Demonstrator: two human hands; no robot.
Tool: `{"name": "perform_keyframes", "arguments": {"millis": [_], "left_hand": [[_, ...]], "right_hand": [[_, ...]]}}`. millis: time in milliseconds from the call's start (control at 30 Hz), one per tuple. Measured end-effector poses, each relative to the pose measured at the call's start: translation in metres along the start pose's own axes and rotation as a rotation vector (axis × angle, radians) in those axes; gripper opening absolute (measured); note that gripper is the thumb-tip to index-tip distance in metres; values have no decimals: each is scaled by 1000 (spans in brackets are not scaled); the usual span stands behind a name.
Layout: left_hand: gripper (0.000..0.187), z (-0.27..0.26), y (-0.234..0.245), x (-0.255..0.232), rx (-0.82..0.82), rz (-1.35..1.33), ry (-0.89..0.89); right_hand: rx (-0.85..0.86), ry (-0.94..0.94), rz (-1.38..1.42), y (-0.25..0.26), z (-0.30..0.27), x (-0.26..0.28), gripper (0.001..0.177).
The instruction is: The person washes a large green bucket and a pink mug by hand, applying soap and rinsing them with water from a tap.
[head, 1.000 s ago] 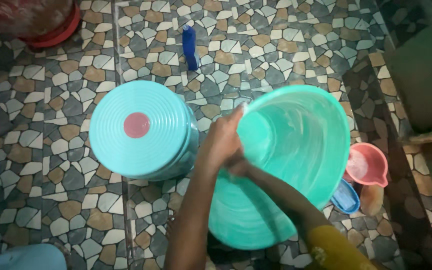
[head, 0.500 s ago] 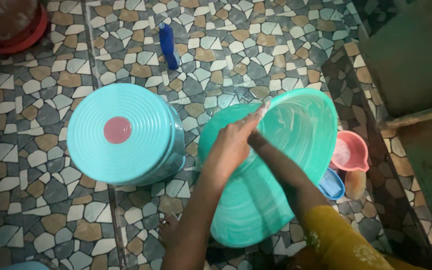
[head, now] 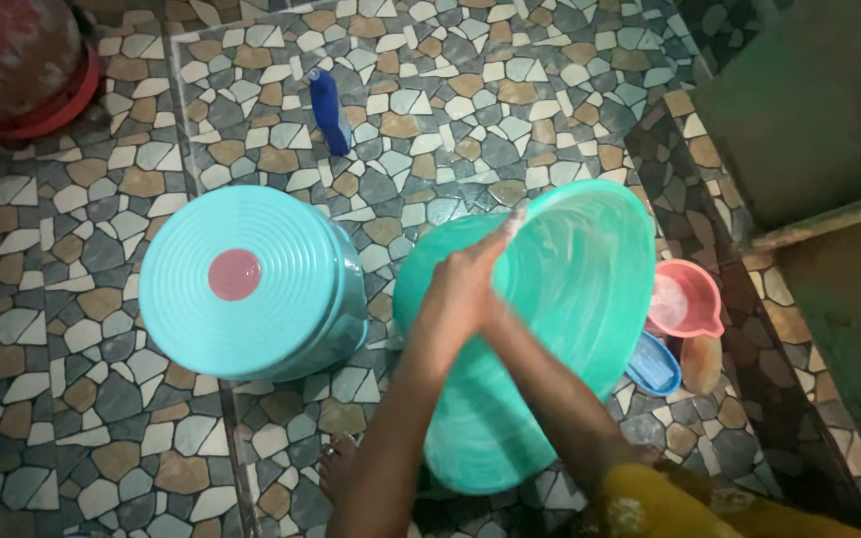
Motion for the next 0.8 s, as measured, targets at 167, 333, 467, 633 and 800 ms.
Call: {"name": "perform_keyframes", "arguments": {"millis": [167, 333, 467, 633, 800], "left_hand": [[90, 1, -6, 4, 74, 27, -20], [91, -9, -12, -13, 12, -44, -215], [93, -16, -15, -14, 92, -35, -147], [89, -16, -16, -21, 100, -11, -187], [88, -13, -16, -25, 85, -27, -196]], "right_hand": [[195, -80, 78, -7, 10, 4, 48], [313, -315, -593, -64, -118, -42, 43], [373, -13, -1234, 37, -128, 37, 43], [246, 519, -2138, 123, -34, 105, 48], [-196, -49, -2147, 152, -44, 97, 43]]}}
Point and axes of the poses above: each hand's wrist, its own z-axis towards the middle knuckle, its own y-axis out of the back of the hand, x = y × z, the point moved 8 cm from there along z, towards the middle knuckle, and after that the axes turned 7 degrees about -x, right-handed, at the moved point
